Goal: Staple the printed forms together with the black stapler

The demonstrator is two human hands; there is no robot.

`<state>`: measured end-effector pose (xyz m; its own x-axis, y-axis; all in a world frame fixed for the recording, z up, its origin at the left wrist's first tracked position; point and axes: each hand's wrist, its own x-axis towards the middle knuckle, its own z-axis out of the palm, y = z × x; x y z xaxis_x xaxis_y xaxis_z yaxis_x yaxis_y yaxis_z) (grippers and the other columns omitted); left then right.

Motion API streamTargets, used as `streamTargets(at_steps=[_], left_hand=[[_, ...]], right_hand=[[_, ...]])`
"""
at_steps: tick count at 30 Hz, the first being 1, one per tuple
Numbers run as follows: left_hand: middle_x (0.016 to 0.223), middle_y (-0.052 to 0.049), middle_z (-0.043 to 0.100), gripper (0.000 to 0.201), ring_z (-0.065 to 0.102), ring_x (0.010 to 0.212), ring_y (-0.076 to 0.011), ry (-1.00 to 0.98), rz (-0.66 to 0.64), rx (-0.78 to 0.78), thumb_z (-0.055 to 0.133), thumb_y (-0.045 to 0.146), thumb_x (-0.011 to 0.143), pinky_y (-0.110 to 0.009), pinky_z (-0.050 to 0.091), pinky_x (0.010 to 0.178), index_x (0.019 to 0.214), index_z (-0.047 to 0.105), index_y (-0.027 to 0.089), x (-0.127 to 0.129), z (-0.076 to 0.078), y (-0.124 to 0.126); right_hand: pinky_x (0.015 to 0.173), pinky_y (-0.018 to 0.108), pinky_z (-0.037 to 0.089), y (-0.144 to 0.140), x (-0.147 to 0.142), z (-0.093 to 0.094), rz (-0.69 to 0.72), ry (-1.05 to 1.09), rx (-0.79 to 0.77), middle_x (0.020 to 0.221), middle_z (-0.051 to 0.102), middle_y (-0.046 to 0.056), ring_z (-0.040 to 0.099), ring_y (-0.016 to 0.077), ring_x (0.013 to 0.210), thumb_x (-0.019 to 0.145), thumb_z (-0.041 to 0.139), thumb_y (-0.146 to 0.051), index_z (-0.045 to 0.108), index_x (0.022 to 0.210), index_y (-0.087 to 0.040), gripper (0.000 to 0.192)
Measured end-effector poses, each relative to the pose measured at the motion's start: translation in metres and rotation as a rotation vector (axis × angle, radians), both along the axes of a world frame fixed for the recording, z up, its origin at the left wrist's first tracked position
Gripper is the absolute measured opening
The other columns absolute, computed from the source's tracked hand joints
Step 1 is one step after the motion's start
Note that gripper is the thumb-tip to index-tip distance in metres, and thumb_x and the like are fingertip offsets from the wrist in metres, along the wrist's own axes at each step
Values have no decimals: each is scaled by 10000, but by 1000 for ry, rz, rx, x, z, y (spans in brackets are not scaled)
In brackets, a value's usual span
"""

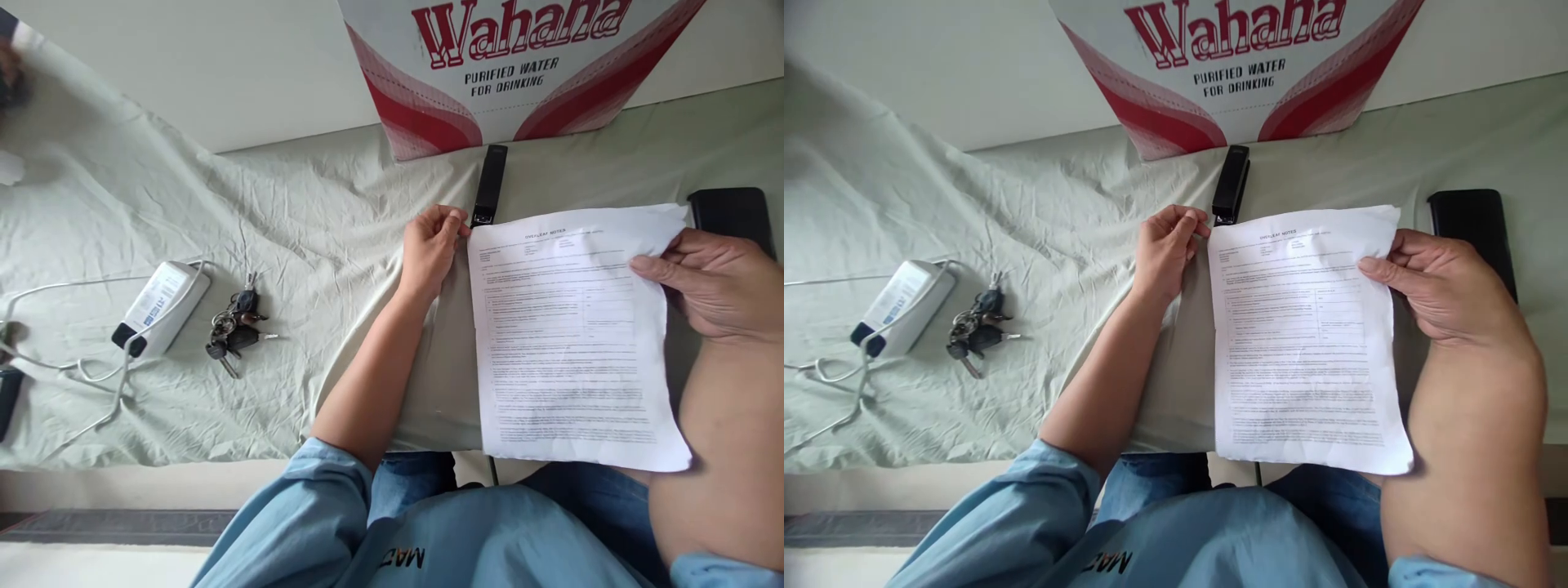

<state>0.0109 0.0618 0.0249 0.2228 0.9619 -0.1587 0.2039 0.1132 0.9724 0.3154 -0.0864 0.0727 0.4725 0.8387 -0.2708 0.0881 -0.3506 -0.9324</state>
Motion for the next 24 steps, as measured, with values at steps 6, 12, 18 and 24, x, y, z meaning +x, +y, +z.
streamTargets(at_steps=[6, 12, 18, 24], left_hand=[[895, -42, 771, 566, 534, 675, -113, -114, -28, -95, 706, 755, 1176, -296, 485, 651, 947, 749, 239, -2, 11, 0], [708, 8, 543, 680, 388, 616, -79, -161, -296, -90, 935, 739, 1001, -294, 313, 569, 703, 609, 221, -14, 12, -1], [809, -18, 703, 529, 682, 806, -164, -146, -270, -107, 1140, 555, 813, -316, 602, 727, 819, 730, 220, -10, 12, -4], [939, -47, 816, 580, 762, 829, -176, -286, -236, -100, 1061, 735, 866, -325, 656, 760, 932, 785, 229, -12, 3, -5]], right_hand=[[1183, 579, 711, -5, -3, 0, -69, 16, 39, 924, 916, 29, 877, 312, 981, 311, 1258, -627, 970, 900, -318, 725], [1162, 558, 695, 4, 0, -10, -109, 9, 139, 919, 885, 12, 808, 251, 903, 377, 1256, -534, 918, 867, -283, 646], [1232, 570, 677, 2, -1, -17, -146, 46, 135, 1030, 904, 25, 848, 289, 1063, 403, 1251, -490, 912, 948, -284, 674], [1254, 563, 672, 1, -2, -19, -209, 39, 180, 1071, 917, 14, 838, 268, 1055, 362, 1260, -449, 903, 899, -287, 665]])
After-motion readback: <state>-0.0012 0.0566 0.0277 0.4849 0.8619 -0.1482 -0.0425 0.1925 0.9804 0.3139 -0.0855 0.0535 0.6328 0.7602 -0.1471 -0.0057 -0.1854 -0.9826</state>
